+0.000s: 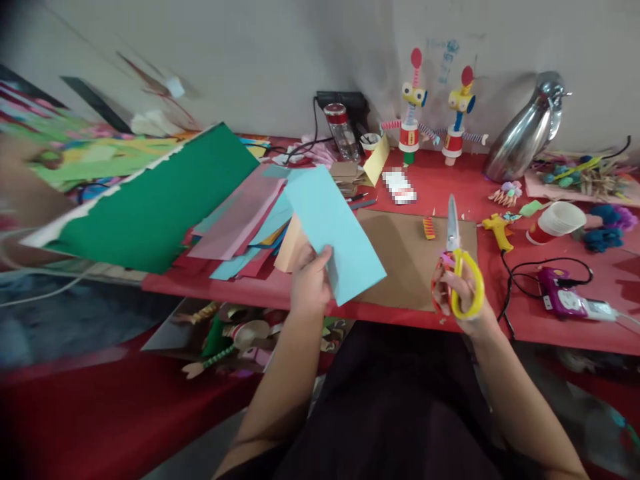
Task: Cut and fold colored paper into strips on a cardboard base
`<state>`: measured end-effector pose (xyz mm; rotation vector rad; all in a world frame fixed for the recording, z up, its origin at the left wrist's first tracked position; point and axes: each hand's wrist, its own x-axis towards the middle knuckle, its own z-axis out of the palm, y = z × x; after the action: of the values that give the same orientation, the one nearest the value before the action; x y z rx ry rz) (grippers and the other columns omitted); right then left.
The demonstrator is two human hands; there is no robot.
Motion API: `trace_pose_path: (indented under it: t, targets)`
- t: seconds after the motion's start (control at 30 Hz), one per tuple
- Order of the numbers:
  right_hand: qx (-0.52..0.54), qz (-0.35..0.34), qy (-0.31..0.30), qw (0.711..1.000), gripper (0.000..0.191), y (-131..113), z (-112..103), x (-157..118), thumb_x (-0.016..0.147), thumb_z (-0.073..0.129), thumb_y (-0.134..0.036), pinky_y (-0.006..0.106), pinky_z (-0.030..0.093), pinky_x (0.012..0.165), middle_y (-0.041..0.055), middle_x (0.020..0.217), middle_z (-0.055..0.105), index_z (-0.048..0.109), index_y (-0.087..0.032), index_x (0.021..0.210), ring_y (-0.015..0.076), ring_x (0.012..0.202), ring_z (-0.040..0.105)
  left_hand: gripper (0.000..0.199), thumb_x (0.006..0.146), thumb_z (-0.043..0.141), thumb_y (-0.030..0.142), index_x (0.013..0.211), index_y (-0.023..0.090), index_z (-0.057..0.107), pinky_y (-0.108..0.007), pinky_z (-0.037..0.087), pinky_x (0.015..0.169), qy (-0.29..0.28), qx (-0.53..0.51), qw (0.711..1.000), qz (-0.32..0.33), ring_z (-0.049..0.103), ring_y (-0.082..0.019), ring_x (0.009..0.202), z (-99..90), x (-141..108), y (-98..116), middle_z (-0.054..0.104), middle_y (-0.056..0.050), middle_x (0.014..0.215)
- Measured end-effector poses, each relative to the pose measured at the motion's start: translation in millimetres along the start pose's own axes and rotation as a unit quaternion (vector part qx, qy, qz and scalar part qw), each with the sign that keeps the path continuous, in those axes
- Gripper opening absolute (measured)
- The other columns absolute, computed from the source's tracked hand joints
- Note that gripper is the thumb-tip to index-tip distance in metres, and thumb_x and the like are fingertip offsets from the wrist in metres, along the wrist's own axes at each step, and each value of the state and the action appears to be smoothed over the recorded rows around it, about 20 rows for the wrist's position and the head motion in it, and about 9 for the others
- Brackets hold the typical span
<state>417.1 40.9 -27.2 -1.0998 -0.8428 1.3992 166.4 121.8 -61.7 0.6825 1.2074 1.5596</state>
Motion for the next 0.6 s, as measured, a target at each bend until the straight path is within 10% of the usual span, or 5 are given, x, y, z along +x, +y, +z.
trace_pose_path:
  t: [0.33,0.6]
  targets:
    - [-0.047,0.031,0.016,0.998,0.065,25,60,35,0.052,0.09,-0.036,0.018,0.033,0.029,-0.0105,0.063,0.055,0.047,-0.022,0.099,0.0067,0.035,0.048,0.046,0.059,0.085,0.036,0.096,0.024,0.061,-0.03,0.054,0.076,-0.073,-0.038,0.996,-0.041,0.068,-0.02,0.087,16.4,-24,1,0.072,-0.002,0.095]
    - [-0.007,0.085,-0.073,0.994,0.056,20,35,15,0.069,0.072,-0.066,0.016,0.023,0.03,-0.0078,0.063,0.046,0.052,-0.025,0.102,0.0053,0.04,0.035,0.044,0.057,0.083,0.025,0.096,0.023,0.061,-0.03,0.055,0.081,0.015,-0.05,0.998,0.019,0.068,-0.019,0.09,8.8,15,6,0.073,-0.002,0.094]
